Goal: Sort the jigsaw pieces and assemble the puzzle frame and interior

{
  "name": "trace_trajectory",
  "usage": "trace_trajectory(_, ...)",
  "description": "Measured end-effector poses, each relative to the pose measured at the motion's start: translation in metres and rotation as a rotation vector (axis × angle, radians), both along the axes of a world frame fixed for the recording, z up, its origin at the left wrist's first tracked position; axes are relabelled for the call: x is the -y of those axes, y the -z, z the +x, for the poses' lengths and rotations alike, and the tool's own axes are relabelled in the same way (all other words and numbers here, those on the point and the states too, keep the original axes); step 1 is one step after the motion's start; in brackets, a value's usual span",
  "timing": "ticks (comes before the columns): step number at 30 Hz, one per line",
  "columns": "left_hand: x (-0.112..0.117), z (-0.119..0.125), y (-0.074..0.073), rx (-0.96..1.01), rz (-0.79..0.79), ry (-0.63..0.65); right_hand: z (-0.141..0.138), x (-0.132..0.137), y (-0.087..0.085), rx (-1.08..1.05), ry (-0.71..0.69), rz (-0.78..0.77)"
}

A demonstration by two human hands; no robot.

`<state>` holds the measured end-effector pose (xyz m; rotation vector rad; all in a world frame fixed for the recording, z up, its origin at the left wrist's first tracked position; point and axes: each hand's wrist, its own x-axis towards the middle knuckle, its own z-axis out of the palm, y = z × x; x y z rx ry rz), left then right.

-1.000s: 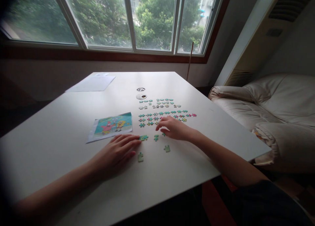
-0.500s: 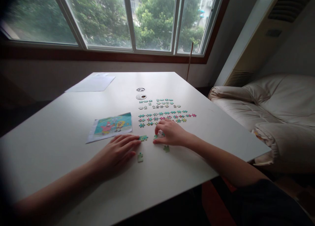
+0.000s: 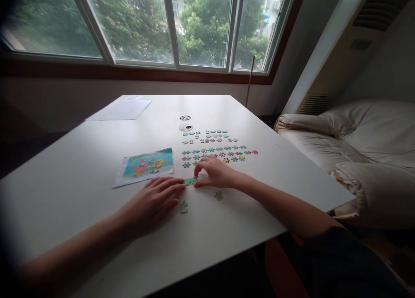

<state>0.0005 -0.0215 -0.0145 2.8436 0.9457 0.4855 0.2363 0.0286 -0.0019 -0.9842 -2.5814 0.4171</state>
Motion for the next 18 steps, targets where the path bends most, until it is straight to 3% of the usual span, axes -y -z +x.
trace_trajectory(18, -0.0001, 0.0002, -0.0009, 0.004, -0.004, 0.006, 0.0011, 0.0040, -0.0052, -0.008, 0.000, 0.010)
